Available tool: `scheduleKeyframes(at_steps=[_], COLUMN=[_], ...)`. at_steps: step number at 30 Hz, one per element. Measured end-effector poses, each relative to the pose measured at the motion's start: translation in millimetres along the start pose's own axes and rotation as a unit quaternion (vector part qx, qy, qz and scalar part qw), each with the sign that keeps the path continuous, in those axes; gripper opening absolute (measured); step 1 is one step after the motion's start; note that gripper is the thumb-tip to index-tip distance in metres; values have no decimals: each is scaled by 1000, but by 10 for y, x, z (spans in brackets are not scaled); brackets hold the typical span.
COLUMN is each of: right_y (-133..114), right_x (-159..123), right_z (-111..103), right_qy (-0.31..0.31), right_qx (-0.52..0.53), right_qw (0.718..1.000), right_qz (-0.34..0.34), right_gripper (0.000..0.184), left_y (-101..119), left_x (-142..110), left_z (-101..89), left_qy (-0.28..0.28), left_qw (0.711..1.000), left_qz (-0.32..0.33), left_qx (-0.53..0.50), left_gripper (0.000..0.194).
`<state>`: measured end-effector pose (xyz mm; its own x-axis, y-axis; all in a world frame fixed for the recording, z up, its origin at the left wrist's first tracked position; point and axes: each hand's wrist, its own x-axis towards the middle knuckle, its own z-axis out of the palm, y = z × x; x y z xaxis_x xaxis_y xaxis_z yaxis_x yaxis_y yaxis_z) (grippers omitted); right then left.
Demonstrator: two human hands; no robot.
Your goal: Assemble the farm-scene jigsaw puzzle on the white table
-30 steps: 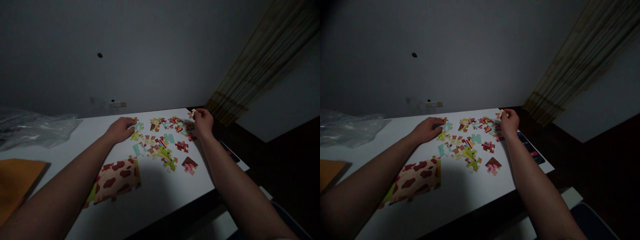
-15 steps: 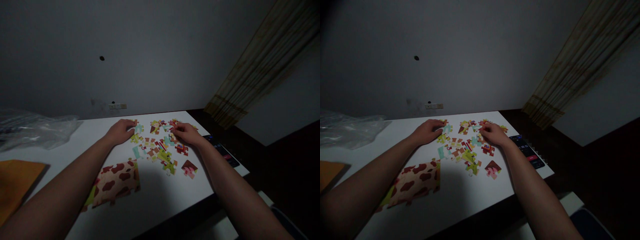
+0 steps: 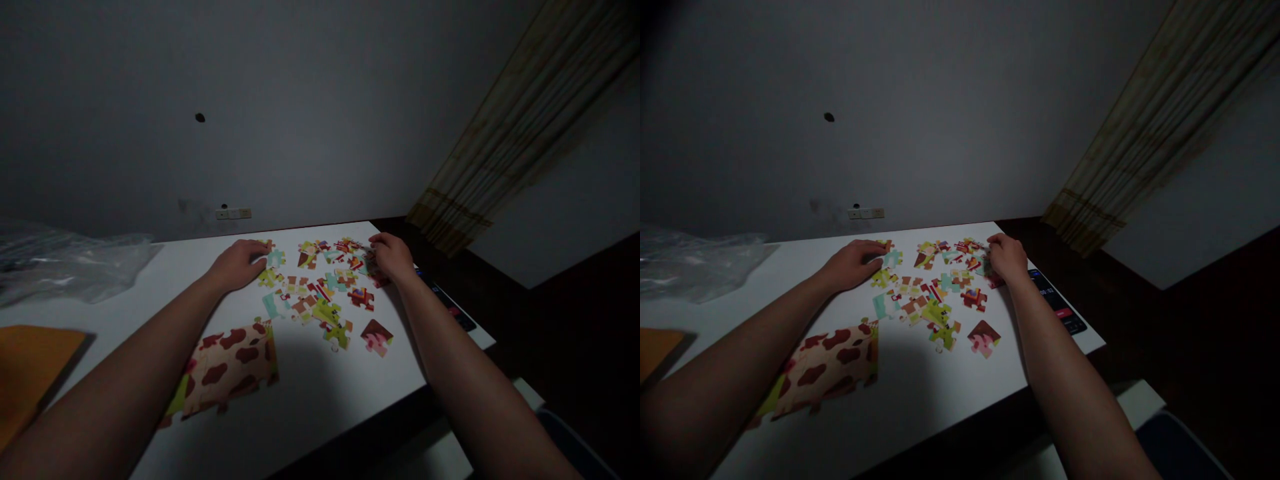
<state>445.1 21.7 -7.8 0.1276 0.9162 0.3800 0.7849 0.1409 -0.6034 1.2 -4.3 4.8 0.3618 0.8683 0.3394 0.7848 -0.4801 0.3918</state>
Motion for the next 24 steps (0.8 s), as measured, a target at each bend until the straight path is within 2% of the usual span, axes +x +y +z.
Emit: scheduleKeyframes(at_steps=[2,4,6,8,11,14,17,19,20,22,24], right_y=[-29,-70,-111,-143,-173,-198,-239,-271,-285,-298,-288], right_x=[7,7,-10,-50,-135,-189,-172,-127,-97,-33,28], right_z=[-12,-20,-20,-10,12,12,-11,-27,-33,-46,-62], right_qy=[35,34,-1,-63,-143,-157,-155,-118,-77,42,156], right_qx=[12,27,25,-10,-65,-67,5,109,166,255,296], right_qw=[998,997,999,997,982,981,986,986,983,966,942], right_qz=[51,60,25,-38,-102,-95,-61,-35,-20,10,35], right_gripper=[33,33,30,26,34,37,32,30,32,40,44], left_y=[4,4,0,-6,-14,-22,-29,-33,-35,-39,-42], left_x=[0,0,1,2,3,5,5,3,3,3,4], left_z=[-1,-2,-2,-1,4,11,16,18,18,17,14], left_qy=[-1,-5,-7,-4,-3,-3,-1,-1,-2,-4,-7], left_qw=[1000,1000,1000,1000,1000,1000,1000,1000,1000,1000,1000], left_qz=[1,3,5,5,5,6,5,7,8,11,8], left_qx=[-2,-3,-3,-3,-2,-1,-1,-1,-2,-3,-2], left_gripper=[41,40,40,41,42,42,44,44,44,43,44])
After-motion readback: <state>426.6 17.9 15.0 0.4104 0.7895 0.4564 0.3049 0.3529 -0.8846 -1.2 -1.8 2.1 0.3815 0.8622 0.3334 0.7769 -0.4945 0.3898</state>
